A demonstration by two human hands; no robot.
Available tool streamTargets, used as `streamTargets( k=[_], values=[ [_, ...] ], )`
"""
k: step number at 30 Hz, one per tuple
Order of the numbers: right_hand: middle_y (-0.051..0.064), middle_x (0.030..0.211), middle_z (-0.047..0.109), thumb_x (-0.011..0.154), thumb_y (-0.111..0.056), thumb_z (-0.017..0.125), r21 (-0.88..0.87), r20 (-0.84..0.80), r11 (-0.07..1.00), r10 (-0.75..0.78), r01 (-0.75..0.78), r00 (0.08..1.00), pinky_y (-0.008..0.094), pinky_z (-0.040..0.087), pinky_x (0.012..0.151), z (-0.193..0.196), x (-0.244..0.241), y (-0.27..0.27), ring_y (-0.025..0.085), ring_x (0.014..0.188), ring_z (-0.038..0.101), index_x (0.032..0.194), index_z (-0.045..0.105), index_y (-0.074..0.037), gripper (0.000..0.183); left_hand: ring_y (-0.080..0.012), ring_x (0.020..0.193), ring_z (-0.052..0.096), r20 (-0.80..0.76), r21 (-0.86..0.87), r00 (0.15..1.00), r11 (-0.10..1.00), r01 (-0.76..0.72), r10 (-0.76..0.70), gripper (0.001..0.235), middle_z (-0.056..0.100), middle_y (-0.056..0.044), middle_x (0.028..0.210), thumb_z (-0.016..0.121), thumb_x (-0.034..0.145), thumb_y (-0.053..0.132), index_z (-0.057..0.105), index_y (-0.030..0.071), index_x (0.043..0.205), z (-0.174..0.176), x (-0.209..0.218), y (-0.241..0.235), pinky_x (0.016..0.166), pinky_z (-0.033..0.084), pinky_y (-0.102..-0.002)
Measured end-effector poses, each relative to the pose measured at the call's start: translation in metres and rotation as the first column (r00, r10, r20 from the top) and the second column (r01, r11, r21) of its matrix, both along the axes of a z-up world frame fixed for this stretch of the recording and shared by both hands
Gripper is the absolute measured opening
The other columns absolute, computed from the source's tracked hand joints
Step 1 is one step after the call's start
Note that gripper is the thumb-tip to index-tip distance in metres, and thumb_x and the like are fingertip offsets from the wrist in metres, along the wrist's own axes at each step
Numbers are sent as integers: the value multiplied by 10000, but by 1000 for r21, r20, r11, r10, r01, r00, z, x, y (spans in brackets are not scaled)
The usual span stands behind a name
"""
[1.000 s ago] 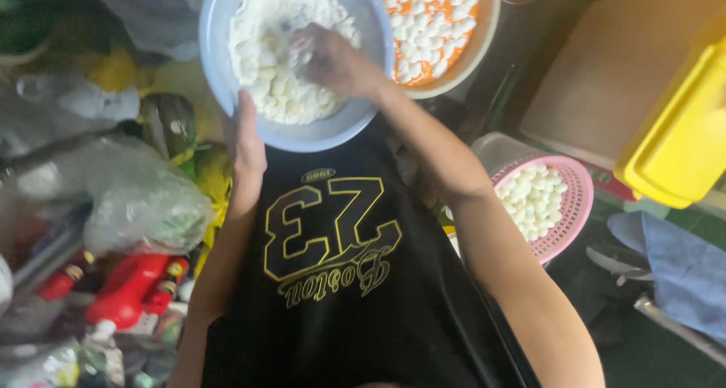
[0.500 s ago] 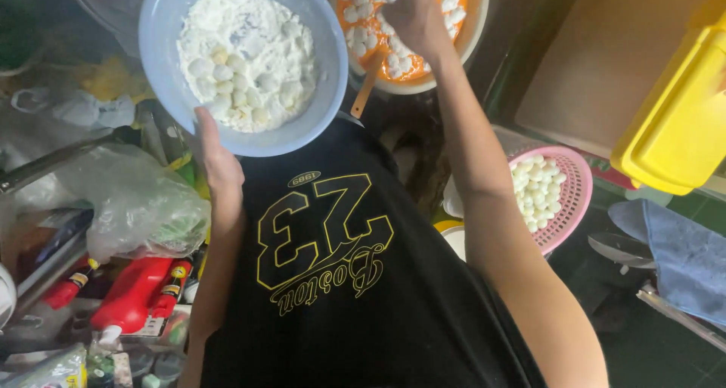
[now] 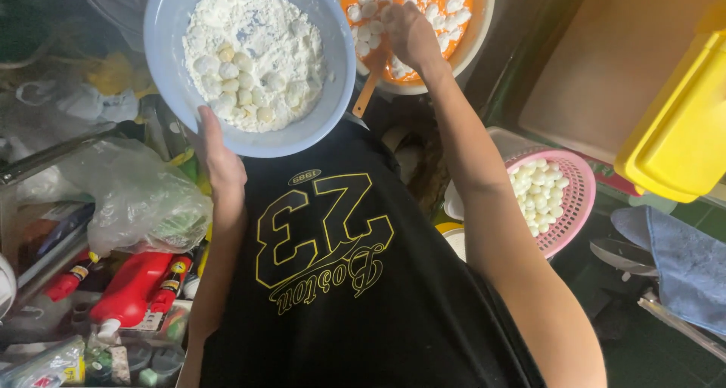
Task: Coating small eggs in flour by transferring them from a basket to a bowl and mixing them by hand.
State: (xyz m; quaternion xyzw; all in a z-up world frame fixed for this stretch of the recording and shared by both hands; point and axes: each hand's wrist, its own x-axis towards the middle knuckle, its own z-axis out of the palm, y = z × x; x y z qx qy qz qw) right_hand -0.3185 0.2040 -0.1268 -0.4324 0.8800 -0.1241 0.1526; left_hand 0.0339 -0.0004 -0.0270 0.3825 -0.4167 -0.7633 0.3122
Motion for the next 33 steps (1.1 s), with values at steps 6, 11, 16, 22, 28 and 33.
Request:
streamTargets(
  k=[6,11,16,22,28,33],
  values=[
    [130,1123,624,853,129,666,-47,300,986,-141,162,944,246,648,740,44,9,15,240,900,680,1130,642,-46,328,-396,1463,458,153,36,986,997,-71,64,896,388,-271,1586,713,983,529,225,46,1558,2,-2,1,1207,473,-499],
    [139,1088,632,858,92,504,-70,317,979,-161,192,935,359,544,744,53,-1,53,266,955,658,1083,646,-43,298,-417,1498,417,34,-5,999,1000,-31,31,862,380,-265,1603,728,1027,498,230,52,1569,-11,-3,0,1246,430,-532],
    [160,1078,605,886,49,453,94,328,972,-233,214,915,377,528,682,50,9,77,293,854,631,1087,654,-41,298,-392,1522,376,9,-2,999,999,40,-40,776,357,-230,1626,656,1068,501,269,65,1580,-8,-9,-1,1264,389,-504],
    [172,1088,633,889,7,526,10,232,964,-262,267,937,392,522,663,88,18,73,262,755,670,1062,670,-79,240,-373,1485,404,64,93,994,992,85,-91,814,374,-240,1594,621,1018,530,308,-2,1550,-5,-19,5,1242,377,-465],
    [164,1111,579,942,138,476,-327,287,938,-15,113,958,333,487,652,198,57,1,244,804,608,1156,611,19,280,-345,1333,605,109,63,987,992,109,-116,707,585,-223,1442,650,973,497,487,-10,1438,10,-33,10,1129,530,-427],
    [298,1238,603,879,189,563,-371,172,891,343,-262,923,453,563,1015,176,82,-35,440,1105,673,1246,611,168,371,-378,1402,524,94,22,962,967,256,-257,822,505,-245,1500,574,994,612,363,11,1513,17,-37,12,1188,470,-457]
  ],
)
